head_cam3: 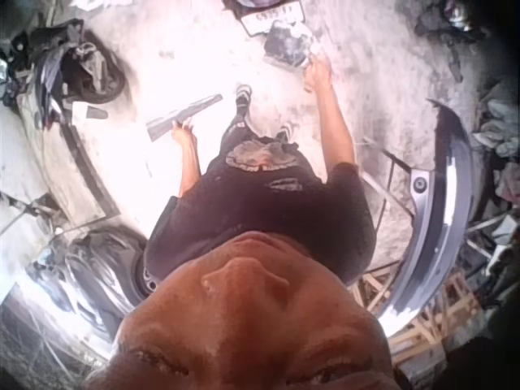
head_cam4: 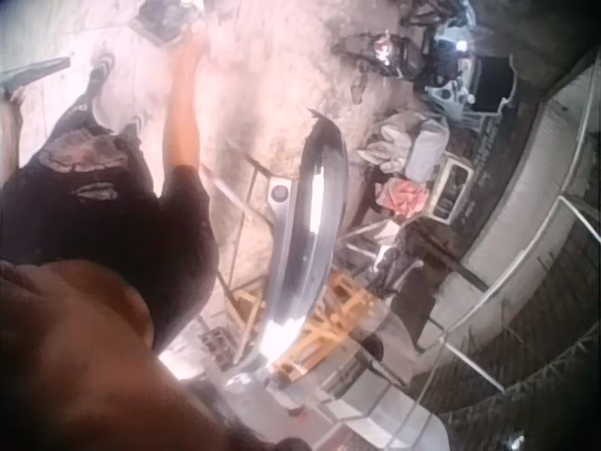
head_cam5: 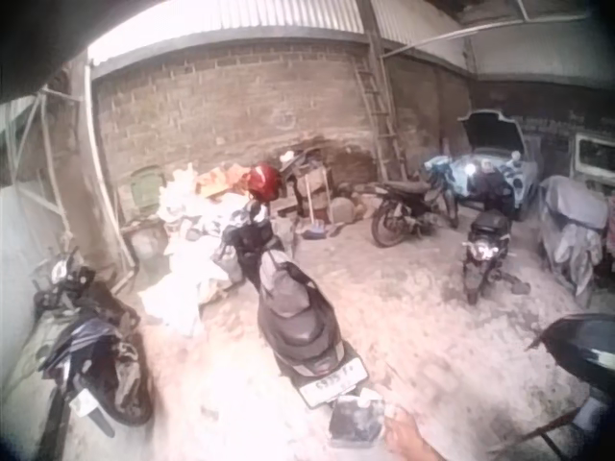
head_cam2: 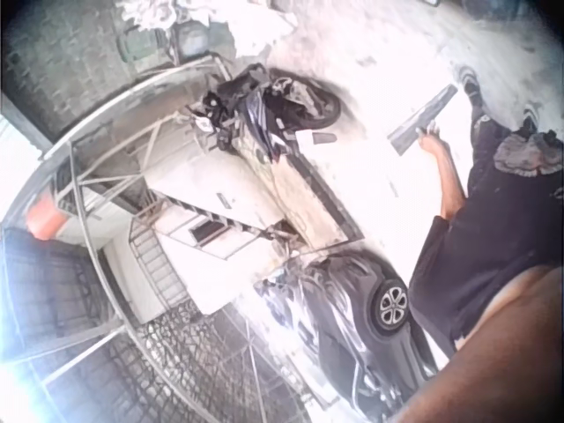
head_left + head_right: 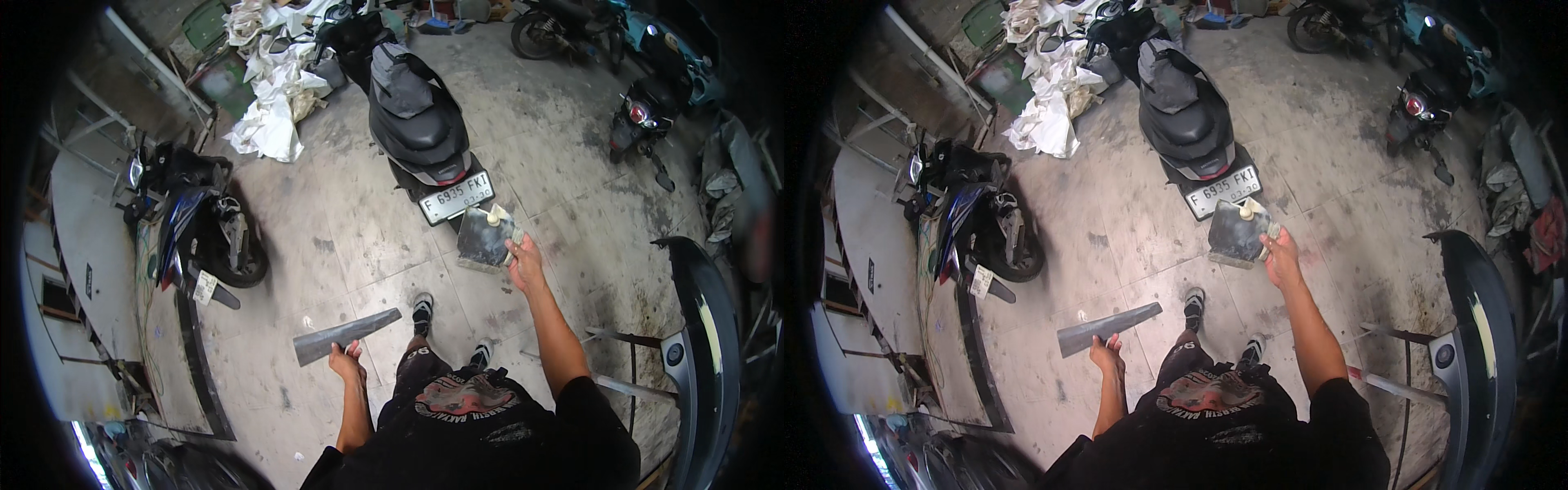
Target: The person applies body filler to a car bumper using a spreader and a putty knife, then smooths the surface with sandpaper.
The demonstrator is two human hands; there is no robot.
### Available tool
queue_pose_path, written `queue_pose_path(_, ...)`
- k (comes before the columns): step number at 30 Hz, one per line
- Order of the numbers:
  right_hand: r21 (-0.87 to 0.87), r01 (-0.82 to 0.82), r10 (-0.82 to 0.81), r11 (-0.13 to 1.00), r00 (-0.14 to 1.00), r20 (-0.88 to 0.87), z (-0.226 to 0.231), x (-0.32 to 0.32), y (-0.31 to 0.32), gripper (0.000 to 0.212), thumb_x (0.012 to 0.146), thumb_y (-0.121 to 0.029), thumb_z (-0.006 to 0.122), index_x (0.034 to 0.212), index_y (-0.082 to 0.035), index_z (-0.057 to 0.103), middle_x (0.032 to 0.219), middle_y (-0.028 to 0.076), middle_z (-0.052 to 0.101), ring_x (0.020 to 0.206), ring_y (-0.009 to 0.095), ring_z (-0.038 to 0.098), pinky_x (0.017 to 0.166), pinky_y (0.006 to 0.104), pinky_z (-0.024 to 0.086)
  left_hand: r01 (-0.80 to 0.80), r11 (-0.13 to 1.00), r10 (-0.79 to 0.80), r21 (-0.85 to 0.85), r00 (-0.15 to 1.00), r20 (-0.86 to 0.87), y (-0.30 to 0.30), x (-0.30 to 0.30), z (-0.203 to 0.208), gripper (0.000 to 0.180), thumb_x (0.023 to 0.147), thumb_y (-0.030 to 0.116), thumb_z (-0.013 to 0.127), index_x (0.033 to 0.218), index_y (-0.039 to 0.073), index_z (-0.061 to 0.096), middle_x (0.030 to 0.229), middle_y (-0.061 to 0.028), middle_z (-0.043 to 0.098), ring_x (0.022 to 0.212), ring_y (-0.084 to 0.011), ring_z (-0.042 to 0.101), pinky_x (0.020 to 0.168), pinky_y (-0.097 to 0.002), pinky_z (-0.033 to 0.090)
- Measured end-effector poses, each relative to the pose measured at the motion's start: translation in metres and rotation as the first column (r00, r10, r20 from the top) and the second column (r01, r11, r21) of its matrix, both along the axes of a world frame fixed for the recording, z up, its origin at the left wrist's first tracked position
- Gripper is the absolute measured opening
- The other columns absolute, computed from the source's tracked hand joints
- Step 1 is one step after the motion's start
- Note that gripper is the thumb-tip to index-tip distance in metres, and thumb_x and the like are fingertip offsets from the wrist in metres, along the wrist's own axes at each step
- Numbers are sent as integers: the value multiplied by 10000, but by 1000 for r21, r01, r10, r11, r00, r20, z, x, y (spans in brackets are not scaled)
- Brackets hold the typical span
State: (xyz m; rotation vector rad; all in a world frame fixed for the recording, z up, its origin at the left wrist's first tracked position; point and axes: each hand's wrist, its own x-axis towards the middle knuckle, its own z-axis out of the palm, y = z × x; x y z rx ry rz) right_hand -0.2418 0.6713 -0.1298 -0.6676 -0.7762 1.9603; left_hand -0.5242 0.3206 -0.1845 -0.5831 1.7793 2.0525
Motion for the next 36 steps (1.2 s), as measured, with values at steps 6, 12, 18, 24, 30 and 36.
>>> queue_pose_path(6,-78,-74,85,994,986,142,0,-71,77,415,897,-22,572,1294,-34,452,1199,97,601,1044,204,623,879,381,533,-11,1000,10,22,999,40,47,-95,-32,240,980,233,498,990,-5,472,865,-134,585,586,-272,664,397,-286,504)
queue_pose_path(12,-115,-193,218,974,939,267,0,-130,139,384,906,-57,562,1283,-41,492,1127,76,643,994,182,641,859,367,540,78,994,-74,72,995,-66,103,-176,-13,229,981,241,503,979,13,481,824,-104,583,593,-243,666,422,-273,507)
queue_pose_path(18,-171,-218,260,961,924,282,-13,-170,123,448,880,-85,611,1307,-13,493,1148,71,643,1016,168,628,893,322,507,31,999,-31,34,999,-11,94,-202,-25,235,985,239,493,976,3,485,849,-98,583,619,-234,673,424,-274,509)
queue_pose_path(24,-268,-242,303,933,928,216,-40,-168,55,487,871,-103,633,1331,-38,487,1221,66,602,1099,164,586,953,322,468,106,994,-106,3,992,74,95,-188,-40,256,982,234,496,969,-19,461,847,-117,574,618,-257,669,421,-284,508)
queue_pose_path(30,-242,-207,259,948,944,204,-18,-132,-20,547,852,-145,690,1344,-63,466,1208,47,597,1112,155,564,961,324,458,384,920,-376,-85,922,90,121,-170,-45,332,992,268,474,1092,-47,503,995,-158,618,681,-252,650,509,-304,494)
queue_pose_path(36,-263,91,-46,960,984,173,-27,-21,-120,559,860,-40,640,1375,-72,427,1246,43,570,1139,157,539,960,355,446,671,729,-681,-135,731,-44,164,-146,-14,339,994,290,473,1075,-32,543,989,-121,621,688,-220,646,548,-293,481)
